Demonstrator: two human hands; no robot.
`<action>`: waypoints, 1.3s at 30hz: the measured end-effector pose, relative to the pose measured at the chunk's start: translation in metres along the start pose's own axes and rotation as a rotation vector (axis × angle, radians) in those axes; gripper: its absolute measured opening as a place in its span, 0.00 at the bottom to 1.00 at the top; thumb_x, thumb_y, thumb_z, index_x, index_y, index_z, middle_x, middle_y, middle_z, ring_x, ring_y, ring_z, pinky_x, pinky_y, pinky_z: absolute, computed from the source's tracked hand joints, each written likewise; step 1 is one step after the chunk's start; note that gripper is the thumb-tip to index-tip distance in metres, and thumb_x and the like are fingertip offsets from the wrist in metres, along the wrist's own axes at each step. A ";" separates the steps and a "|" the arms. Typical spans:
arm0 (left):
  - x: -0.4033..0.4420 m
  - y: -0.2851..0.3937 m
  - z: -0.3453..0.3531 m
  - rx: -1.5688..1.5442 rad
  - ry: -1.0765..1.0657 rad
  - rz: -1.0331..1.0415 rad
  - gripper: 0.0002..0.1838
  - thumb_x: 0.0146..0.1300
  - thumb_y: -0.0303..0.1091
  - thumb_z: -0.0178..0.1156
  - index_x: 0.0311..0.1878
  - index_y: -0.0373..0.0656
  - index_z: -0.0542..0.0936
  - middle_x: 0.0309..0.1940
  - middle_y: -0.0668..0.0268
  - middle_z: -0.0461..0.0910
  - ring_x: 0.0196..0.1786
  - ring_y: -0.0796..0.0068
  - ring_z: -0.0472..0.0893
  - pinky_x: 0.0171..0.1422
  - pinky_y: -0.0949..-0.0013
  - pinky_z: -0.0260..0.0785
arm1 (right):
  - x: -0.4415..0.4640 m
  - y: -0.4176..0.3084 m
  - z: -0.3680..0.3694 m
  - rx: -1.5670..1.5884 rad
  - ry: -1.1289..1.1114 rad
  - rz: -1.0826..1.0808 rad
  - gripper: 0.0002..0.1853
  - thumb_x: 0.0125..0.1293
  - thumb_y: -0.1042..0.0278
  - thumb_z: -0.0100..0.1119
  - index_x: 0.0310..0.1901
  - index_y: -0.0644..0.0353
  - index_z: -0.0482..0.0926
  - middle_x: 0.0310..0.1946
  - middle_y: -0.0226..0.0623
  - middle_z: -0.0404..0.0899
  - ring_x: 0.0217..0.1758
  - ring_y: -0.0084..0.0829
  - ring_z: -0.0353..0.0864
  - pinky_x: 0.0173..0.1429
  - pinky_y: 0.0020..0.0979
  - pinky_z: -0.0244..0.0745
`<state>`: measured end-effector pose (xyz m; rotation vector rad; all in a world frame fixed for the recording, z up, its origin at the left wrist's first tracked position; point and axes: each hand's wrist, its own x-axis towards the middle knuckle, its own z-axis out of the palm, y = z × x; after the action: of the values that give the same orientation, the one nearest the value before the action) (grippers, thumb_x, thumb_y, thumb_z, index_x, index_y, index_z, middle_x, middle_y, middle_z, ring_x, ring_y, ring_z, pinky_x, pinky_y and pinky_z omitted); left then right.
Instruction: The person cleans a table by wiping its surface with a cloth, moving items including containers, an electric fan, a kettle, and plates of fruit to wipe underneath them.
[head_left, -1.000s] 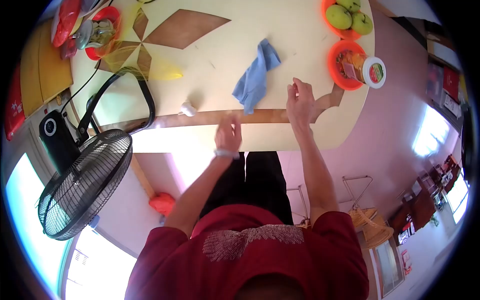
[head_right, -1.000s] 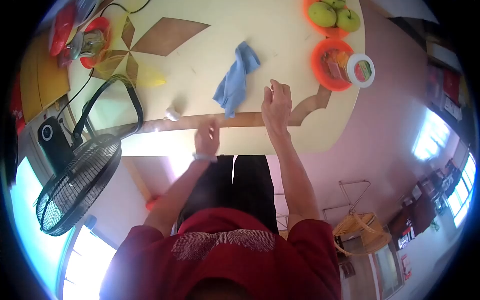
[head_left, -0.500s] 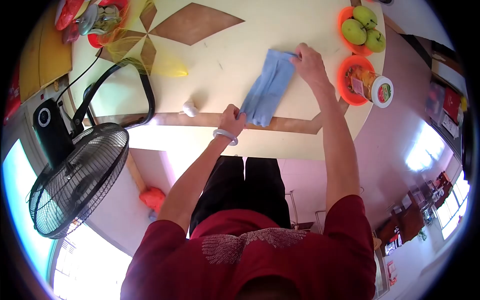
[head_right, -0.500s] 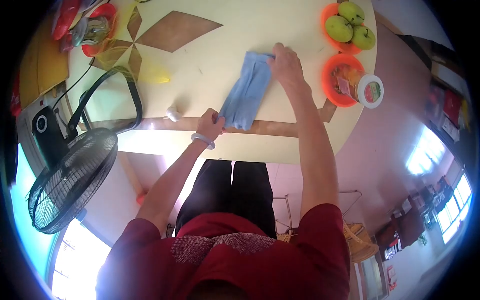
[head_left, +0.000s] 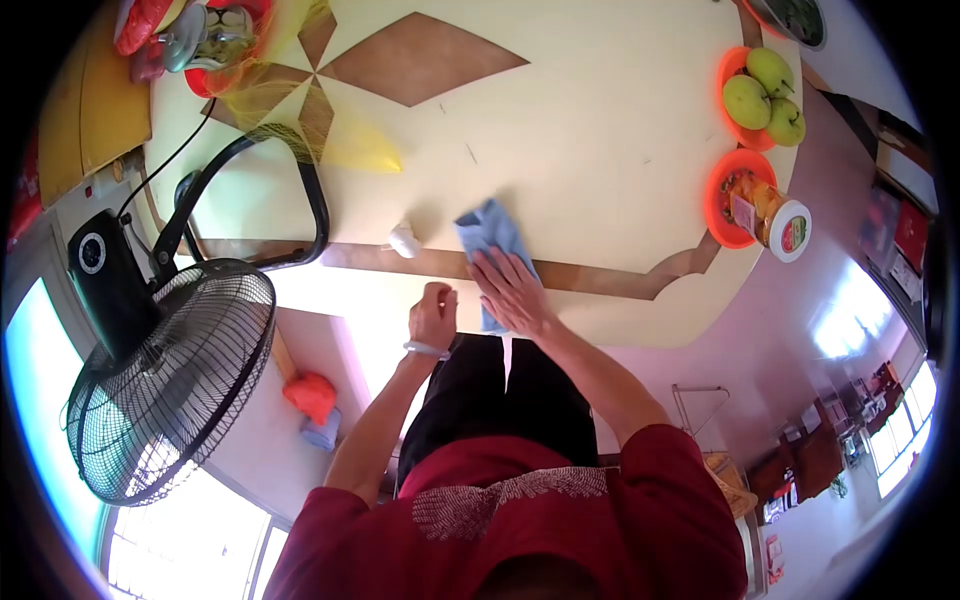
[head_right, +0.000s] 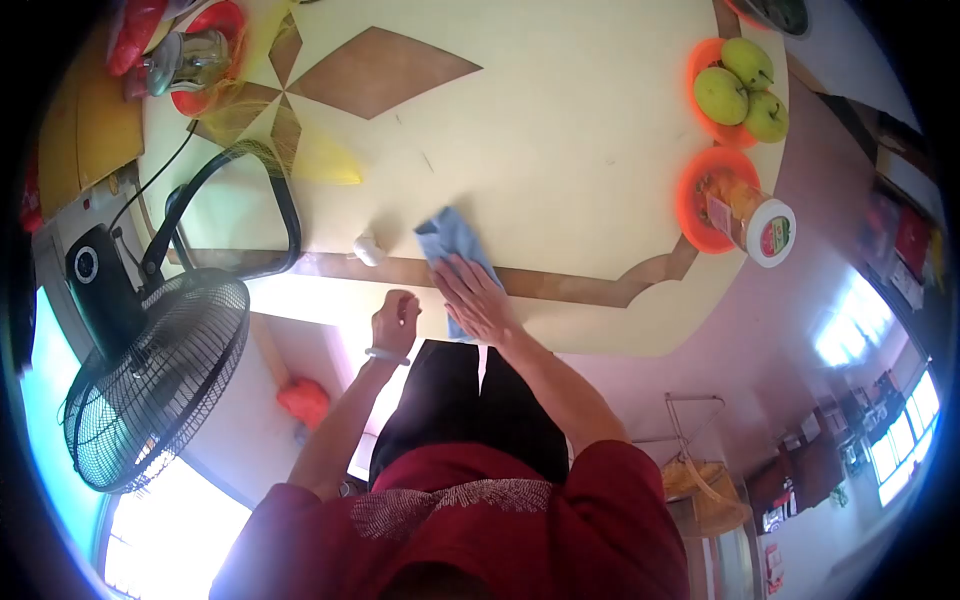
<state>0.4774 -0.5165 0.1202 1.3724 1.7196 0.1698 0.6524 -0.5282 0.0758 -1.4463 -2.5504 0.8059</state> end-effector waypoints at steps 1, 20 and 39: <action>-0.004 -0.006 -0.005 0.018 0.032 -0.022 0.07 0.62 0.30 0.53 0.40 0.38 0.73 0.26 0.58 0.80 0.30 0.67 0.82 0.33 0.69 0.73 | 0.016 0.007 -0.003 -0.039 0.046 -0.030 0.32 0.57 0.52 0.51 0.62 0.57 0.63 0.67 0.40 0.54 0.70 0.43 0.49 0.70 0.44 0.46; 0.028 0.092 0.050 -0.044 -0.069 0.314 0.03 0.60 0.27 0.54 0.35 0.38 0.74 0.24 0.61 0.78 0.24 0.71 0.79 0.26 0.71 0.67 | -0.187 0.131 -0.018 -0.118 0.653 1.140 0.41 0.66 0.40 0.32 0.66 0.71 0.47 0.67 0.59 0.42 0.71 0.56 0.38 0.71 0.50 0.33; 0.009 -0.051 -0.020 0.351 0.057 0.040 0.14 0.56 0.29 0.56 0.44 0.34 0.70 0.37 0.51 0.71 0.39 0.56 0.72 0.42 0.61 0.69 | 0.006 0.009 0.013 0.083 0.062 -0.047 0.34 0.61 0.50 0.48 0.64 0.62 0.55 0.64 0.43 0.56 0.69 0.40 0.51 0.72 0.39 0.42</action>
<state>0.4272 -0.5201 0.0970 1.6698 1.8302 -0.0767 0.6512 -0.5249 0.0590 -1.3604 -2.4654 0.8359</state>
